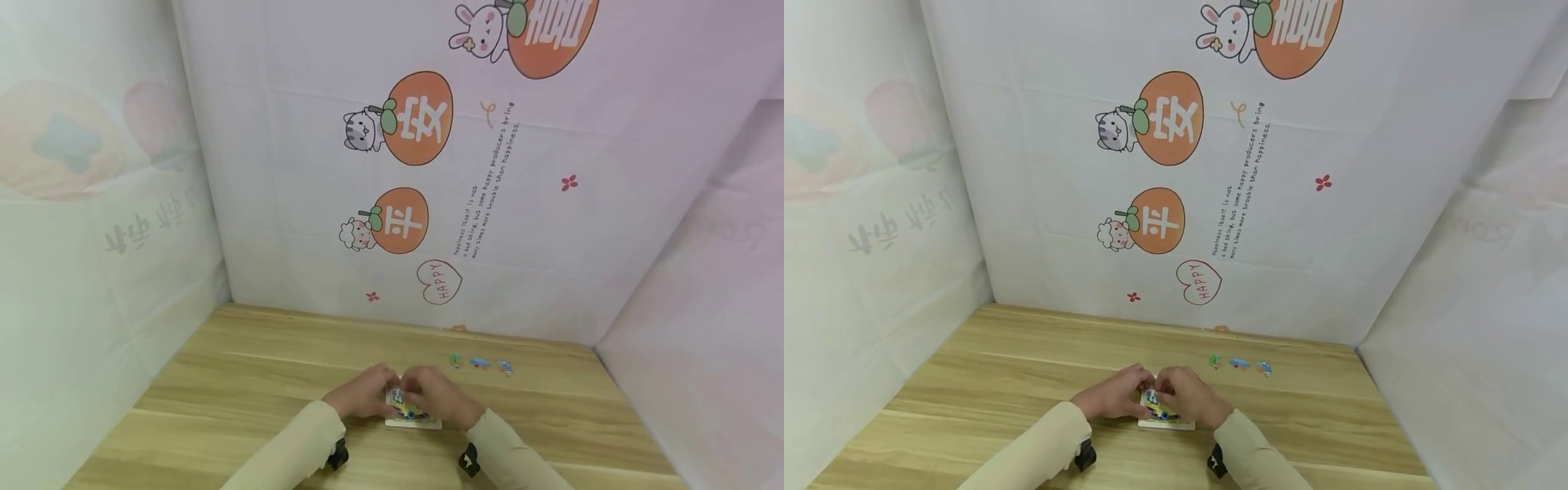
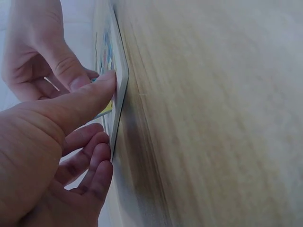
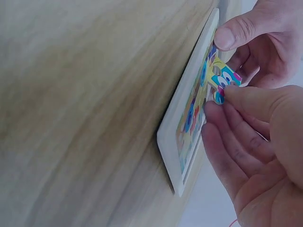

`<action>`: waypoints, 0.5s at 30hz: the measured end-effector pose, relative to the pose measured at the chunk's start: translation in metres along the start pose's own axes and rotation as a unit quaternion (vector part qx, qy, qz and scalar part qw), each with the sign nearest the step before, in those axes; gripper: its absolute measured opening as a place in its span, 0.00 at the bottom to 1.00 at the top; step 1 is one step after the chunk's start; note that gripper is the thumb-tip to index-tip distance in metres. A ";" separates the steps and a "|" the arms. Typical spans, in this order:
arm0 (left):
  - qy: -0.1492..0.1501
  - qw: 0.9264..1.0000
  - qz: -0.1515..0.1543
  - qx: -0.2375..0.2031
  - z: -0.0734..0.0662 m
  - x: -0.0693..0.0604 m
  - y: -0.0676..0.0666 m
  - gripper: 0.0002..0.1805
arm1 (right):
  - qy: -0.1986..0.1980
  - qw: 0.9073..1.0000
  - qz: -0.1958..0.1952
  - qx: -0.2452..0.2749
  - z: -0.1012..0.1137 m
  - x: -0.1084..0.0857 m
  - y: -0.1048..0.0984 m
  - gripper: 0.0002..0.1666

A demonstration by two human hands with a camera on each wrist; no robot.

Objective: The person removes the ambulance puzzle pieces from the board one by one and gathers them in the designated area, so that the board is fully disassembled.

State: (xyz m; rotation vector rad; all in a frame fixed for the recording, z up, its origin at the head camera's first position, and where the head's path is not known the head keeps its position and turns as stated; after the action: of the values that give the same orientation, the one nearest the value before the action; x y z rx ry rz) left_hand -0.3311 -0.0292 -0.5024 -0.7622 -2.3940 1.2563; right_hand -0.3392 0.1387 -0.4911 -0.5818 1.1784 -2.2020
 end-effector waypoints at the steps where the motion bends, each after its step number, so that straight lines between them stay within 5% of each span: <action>1: 0.000 1.000 0.000 -0.002 -0.001 -0.001 -0.001 0.27 | 0.003 1.000 -0.003 0.008 0.000 0.000 0.000 0.04; 15: 0.000 1.000 0.000 -0.008 0.000 -0.001 -0.002 0.27 | 0.021 0.998 -0.028 0.043 -0.005 -0.004 -0.007 0.05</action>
State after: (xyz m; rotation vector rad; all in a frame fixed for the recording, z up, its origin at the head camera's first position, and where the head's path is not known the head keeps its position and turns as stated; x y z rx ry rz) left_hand -0.3305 -0.0309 -0.5010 -0.7666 -2.4073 1.2388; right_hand -0.3414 0.1475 -0.4881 -0.5416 1.0938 -2.3109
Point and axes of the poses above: each hand's wrist, its own x-axis towards the middle knuckle, its own y-axis out of the palm, z = x × y, the point moved 4 cm from there along x, towards the middle knuckle, and after that the axes turned 1 degree about -x, right-handed, at the moved point
